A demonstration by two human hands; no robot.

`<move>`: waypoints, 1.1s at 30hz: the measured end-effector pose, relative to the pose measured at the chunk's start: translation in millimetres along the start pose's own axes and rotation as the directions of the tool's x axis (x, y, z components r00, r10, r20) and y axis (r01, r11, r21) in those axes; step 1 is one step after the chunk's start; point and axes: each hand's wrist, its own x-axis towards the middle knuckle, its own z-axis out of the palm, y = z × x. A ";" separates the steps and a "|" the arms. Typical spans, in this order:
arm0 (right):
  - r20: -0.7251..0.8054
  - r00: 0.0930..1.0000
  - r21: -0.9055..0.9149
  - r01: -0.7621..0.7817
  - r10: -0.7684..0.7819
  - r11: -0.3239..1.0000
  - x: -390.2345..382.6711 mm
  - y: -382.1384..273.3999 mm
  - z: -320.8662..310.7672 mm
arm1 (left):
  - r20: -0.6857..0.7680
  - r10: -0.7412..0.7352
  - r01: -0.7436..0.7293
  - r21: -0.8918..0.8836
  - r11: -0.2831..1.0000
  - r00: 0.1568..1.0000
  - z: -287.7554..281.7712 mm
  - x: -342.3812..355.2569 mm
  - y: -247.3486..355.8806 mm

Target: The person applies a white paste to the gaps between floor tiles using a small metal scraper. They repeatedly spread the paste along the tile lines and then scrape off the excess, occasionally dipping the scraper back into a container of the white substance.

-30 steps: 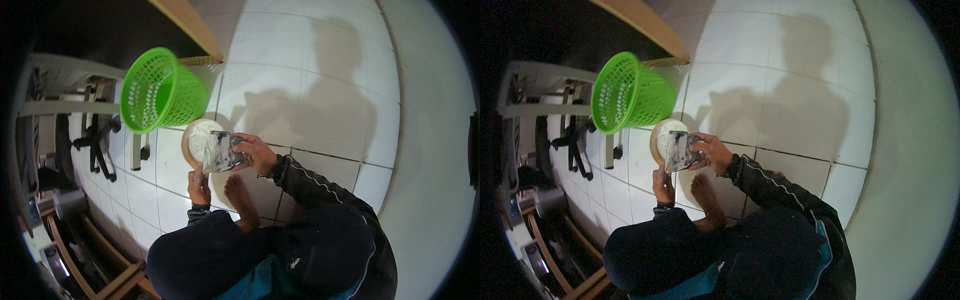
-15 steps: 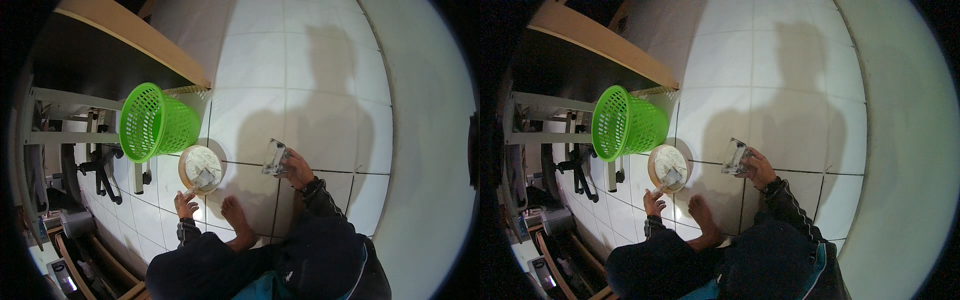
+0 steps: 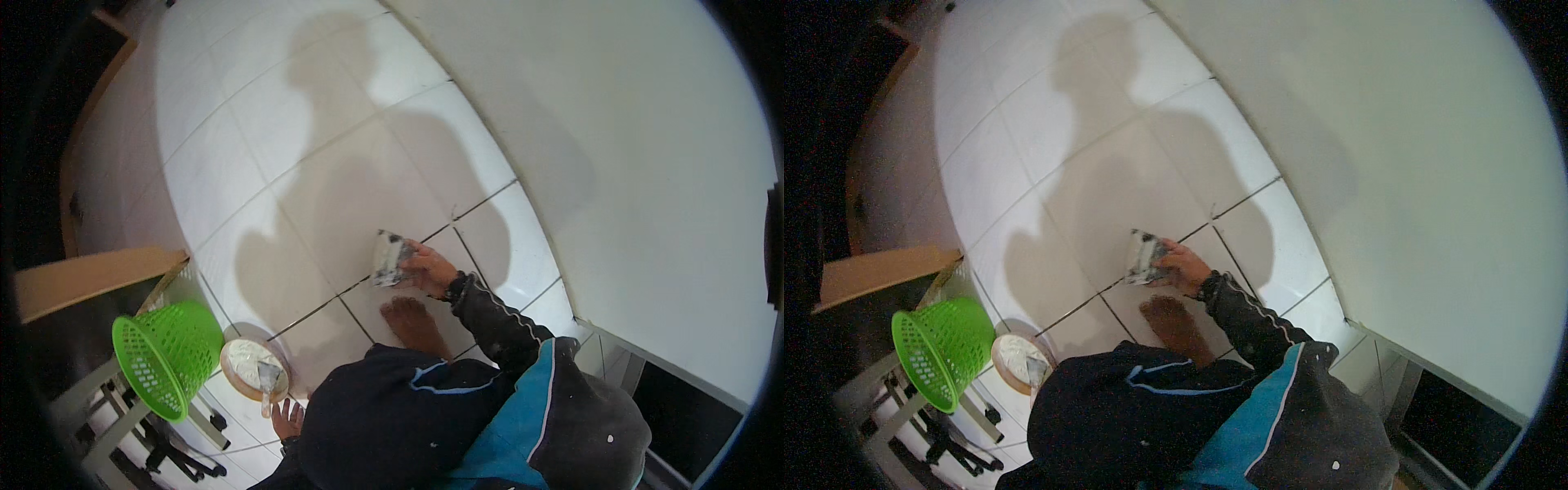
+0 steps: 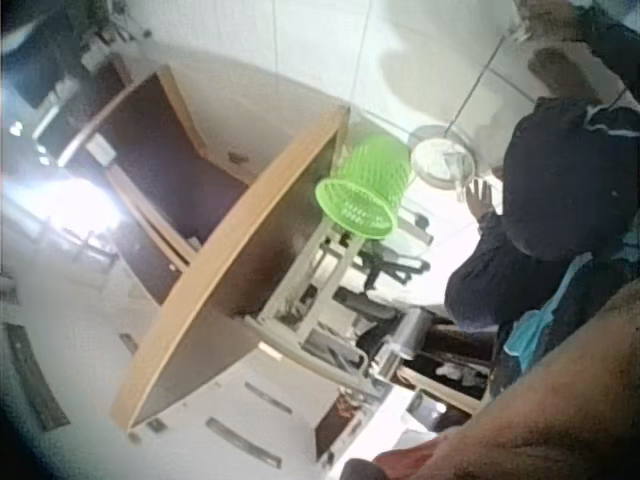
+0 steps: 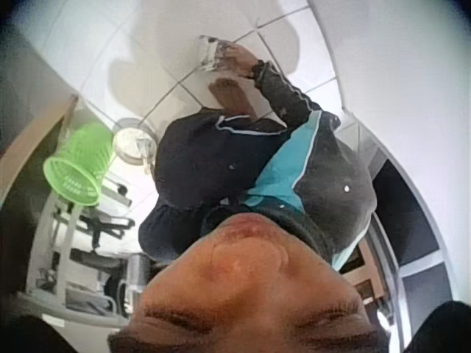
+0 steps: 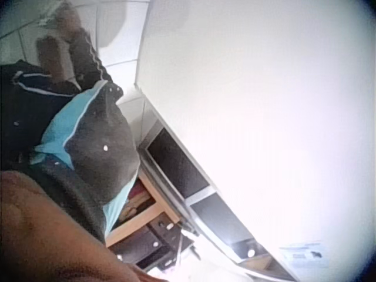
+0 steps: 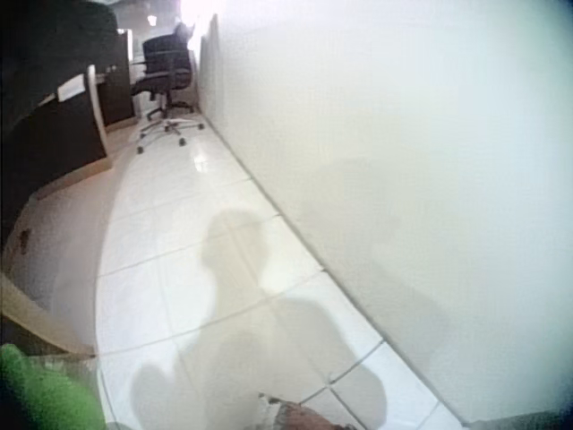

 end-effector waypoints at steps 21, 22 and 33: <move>0.275 0.722 -0.860 -0.111 -0.635 -0.498 -75.7 -170.4 -137.8 | 0.556 0.288 -0.625 0.726 0.288 0.780 -86.3 33.6 -22.0; 0.346 0.719 -0.786 -0.129 -0.603 -0.605 -68.2 -166.5 -151.5 | 0.553 0.292 -0.623 0.729 0.284 0.780 -80.1 25.0 -18.6; 0.176 0.867 -0.776 -0.169 -0.466 -0.608 -88.8 -159.8 -123.7 | 0.450 0.249 -0.493 0.580 0.649 0.858 -125.7 56.9 -36.3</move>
